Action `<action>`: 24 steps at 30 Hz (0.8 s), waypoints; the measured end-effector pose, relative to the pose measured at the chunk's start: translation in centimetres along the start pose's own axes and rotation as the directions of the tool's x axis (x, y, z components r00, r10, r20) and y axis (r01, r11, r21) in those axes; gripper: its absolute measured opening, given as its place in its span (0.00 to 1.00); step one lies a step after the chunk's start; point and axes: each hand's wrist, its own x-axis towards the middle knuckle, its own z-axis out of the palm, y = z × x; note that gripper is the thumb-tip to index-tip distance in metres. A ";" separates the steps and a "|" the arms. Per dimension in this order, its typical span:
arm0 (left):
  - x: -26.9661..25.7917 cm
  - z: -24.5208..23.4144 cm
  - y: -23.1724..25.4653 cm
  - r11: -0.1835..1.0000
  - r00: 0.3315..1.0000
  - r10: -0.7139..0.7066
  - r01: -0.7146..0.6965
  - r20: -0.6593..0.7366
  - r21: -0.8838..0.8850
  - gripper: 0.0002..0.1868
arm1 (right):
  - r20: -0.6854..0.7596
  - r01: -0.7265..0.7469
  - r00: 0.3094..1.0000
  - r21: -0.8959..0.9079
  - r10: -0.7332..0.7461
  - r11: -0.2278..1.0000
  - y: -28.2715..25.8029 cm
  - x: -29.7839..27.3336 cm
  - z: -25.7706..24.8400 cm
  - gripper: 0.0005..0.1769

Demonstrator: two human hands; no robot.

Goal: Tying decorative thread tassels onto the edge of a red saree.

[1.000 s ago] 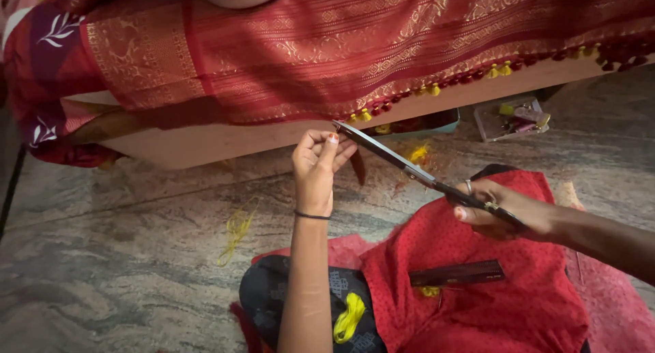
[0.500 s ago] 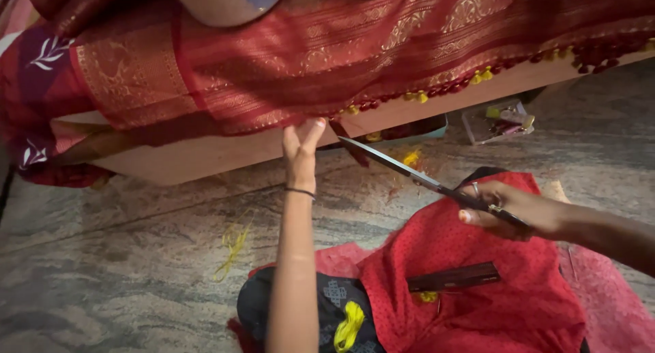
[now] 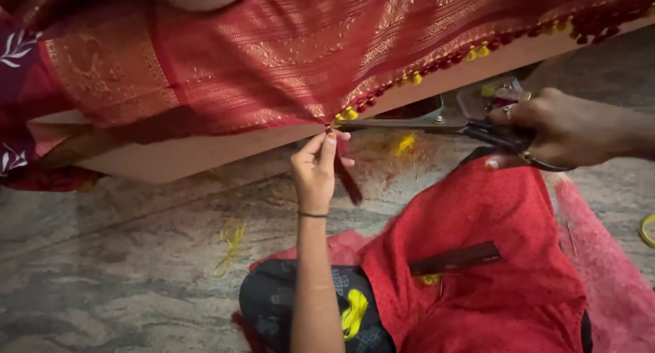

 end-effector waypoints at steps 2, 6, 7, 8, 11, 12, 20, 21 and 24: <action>-0.3 0.2 0.1 1.000 1.000 -0.010 0.010 -0.024 -0.017 0.16 | 0.077 -0.028 0.996 -0.134 0.039 0.991 0.0 0.1 -0.5 0.34; -0.6 0.3 -0.5 0.999 0.998 -0.024 0.022 -0.060 -0.030 0.16 | 0.116 -0.144 0.980 -0.160 0.163 0.977 -1.6 0.4 -1.4 0.47; -0.5 0.4 -0.6 0.998 0.997 -0.031 0.028 -0.067 -0.047 0.16 | 0.135 -0.176 0.969 -0.206 0.206 0.963 -2.0 0.6 -1.7 0.51; -0.6 0.4 -0.7 0.999 0.997 -0.030 0.027 -0.068 -0.047 0.16 | 0.134 -0.175 0.969 -0.206 0.205 0.963 -2.3 0.9 -1.8 0.51; -0.6 0.5 -0.8 0.997 0.998 -0.009 0.004 -0.058 -0.074 0.16 | 0.106 -0.126 0.984 -0.132 0.140 0.983 -3.7 1.7 -2.6 0.54; -0.6 0.5 -0.8 0.996 0.998 -0.010 0.004 -0.066 -0.089 0.15 | 0.099 -0.119 0.986 -0.153 0.135 0.981 -4.7 1.9 -3.2 0.50; -0.4 0.2 -1.5 0.989 0.995 -0.065 0.054 -0.076 -0.136 0.14 | 0.188 0.053 0.982 -0.169 -0.021 0.984 -3.3 4.1 -3.6 0.36; -0.4 0.1 -1.6 0.990 0.995 -0.062 0.053 -0.071 -0.128 0.15 | 0.169 0.047 0.985 -0.158 -0.020 0.986 -4.0 4.0 -4.2 0.38; -0.2 0.0 -1.5 0.997 0.997 -0.040 0.036 -0.064 -0.067 0.16 | 0.175 0.029 0.985 -0.175 0.002 0.984 -5.0 3.8 -5.1 0.40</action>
